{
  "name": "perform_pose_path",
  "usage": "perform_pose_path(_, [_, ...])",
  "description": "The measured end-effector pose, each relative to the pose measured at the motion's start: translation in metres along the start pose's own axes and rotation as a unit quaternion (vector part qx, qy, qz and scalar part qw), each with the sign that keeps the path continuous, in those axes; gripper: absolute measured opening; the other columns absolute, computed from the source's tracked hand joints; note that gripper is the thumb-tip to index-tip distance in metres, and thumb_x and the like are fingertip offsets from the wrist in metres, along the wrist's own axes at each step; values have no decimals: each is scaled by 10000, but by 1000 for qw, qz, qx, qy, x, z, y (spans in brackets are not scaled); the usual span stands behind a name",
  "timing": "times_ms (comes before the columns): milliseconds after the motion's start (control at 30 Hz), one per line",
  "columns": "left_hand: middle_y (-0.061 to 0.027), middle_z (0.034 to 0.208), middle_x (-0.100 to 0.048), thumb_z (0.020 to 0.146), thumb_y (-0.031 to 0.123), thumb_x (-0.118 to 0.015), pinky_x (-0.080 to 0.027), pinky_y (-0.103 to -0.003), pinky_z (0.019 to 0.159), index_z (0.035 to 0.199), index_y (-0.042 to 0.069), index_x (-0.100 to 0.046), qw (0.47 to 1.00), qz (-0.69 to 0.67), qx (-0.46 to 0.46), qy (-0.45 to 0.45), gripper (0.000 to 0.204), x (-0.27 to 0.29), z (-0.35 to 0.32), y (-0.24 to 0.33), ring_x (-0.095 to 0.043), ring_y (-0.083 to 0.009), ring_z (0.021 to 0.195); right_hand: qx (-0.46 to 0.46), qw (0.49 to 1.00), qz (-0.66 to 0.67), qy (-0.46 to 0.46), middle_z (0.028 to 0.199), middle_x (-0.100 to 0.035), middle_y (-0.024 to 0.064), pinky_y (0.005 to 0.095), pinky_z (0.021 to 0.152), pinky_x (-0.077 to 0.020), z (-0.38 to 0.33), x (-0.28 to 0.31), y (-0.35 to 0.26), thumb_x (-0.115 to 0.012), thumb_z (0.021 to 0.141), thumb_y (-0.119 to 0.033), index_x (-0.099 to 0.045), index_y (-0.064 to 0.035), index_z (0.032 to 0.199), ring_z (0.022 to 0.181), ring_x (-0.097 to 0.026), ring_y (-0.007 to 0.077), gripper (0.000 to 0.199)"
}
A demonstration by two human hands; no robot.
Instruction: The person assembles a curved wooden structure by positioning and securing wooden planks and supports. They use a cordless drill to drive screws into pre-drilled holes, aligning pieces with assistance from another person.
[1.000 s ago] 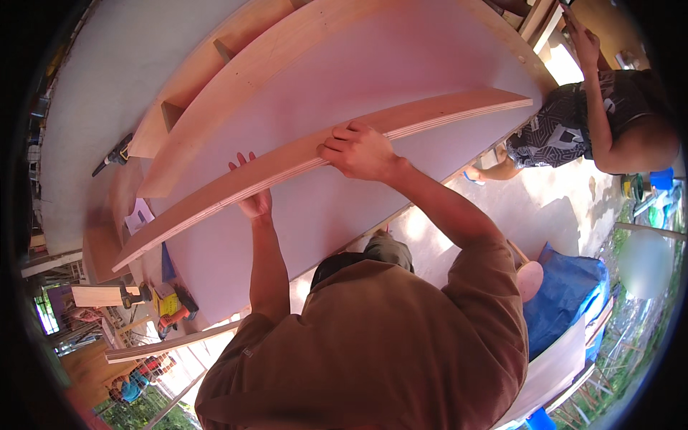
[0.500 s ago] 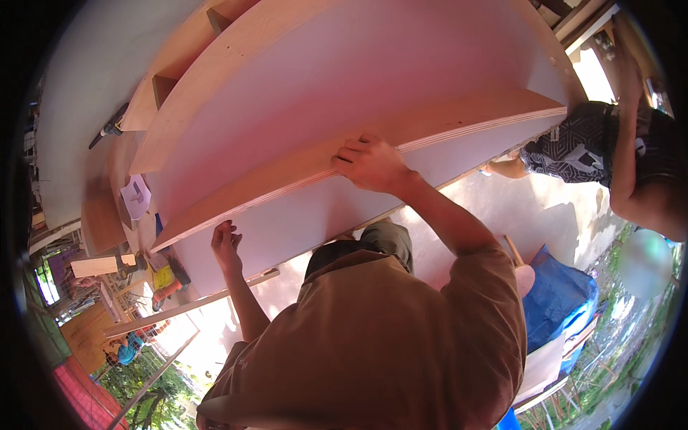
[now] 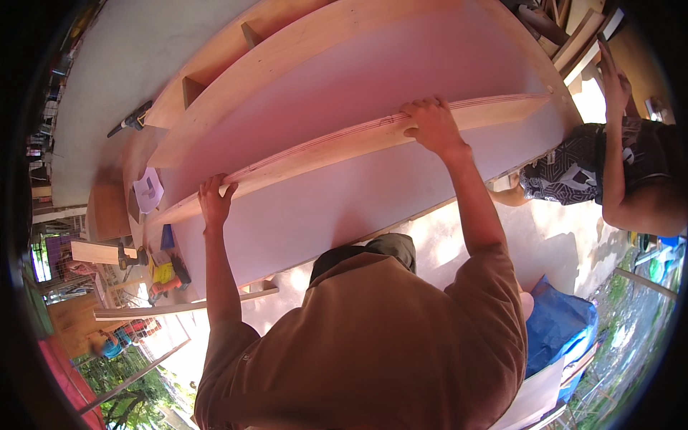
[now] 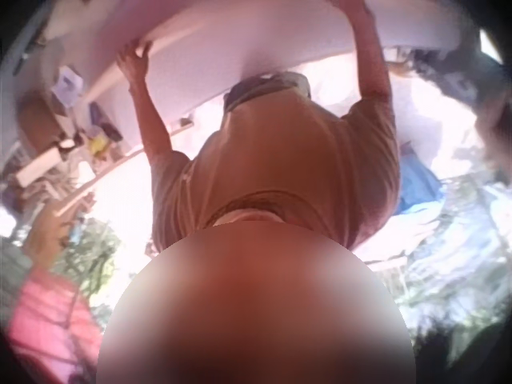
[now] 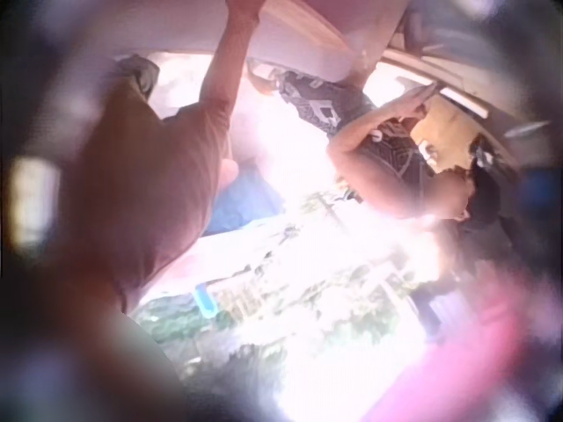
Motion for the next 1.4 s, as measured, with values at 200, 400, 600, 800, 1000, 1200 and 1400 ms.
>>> perform_pose_path(200, [-55,1006,-738,833,255,-875,-479,-496,914,1032,84,-696,997,-45,-1,-68,318,-1,11,0,-666,-311,1036,-34,999,37,6,1052,-752,31,478,1093,-378,-20,17,61,-868,817,-309,-752,-112,1101,1054,-670,243,365])
perform_pose_path(400, [-14,968,-737,809,221,-887,-474,-467,875,987,100,-704,999,-39,-25,-24,283,17,-30,20,-675,-277,978,-33,998,33,33,996,-721,-9,428,1025,-350,-54,41,61,-895,781,-256,-753,-111,1055,1032,-646,203,341])
perform_pose_path(600, [20,968,-739,773,234,-906,-469,-471,899,989,131,-737,996,-80,16,-26,293,28,-100,75,-677,-247,1004,-1,999,40,-25,1016,-723,-4,471,1079,-350,-78,57,90,-885,783,-260,-753,-108,1041,1061,-646,238,327])
perform_pose_path(800, [4,970,-721,777,225,-899,-459,-467,898,1004,132,-722,991,-119,43,-47,302,24,-110,79,-659,-269,1030,-48,996,27,-68,1026,-727,28,491,1118,-371,-69,40,102,-909,755,-197,-740,-99,1069,1094,-648,270,370])
perform_pose_path(1000, [-10,1090,-721,781,200,-889,-443,-455,1019,1064,125,-722,993,-93,37,-65,336,37,-124,44,-635,-265,1154,-6,989,-36,-143,1235,-720,76,500,1173,-348,-49,29,46,-923,721,-140,-726,-112,1220,1220,-641,302,537])
perform_pose_path(1200, [-28,1181,-707,783,202,-896,-379,-476,1152,1144,131,-724,991,-50,105,-59,407,52,-157,-21,-601,-250,1263,87,974,19,-210,1231,-715,115,502,1170,-363,-27,-2,-77,-895,757,-139,-715,-78,1236,1200,-643,330,515])
perform_pose_path(1400, [-48,1388,-612,805,208,-887,-319,-506,1204,1333,168,-657,988,-78,130,-16,577,60,-181,-57,-525,-267,1367,112,954,108,-257,1225,-709,121,521,1160,-387,-18,-44,-214,-884,787,-169,-693,-69,1253,1127,-643,341,513])
Point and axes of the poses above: each hand's wrist, its own z-axis towards the middle knuckle, its own x-axis out of the back of the hand, y = z × x, the point moved 2 cm from there along z, towards the middle knuckle
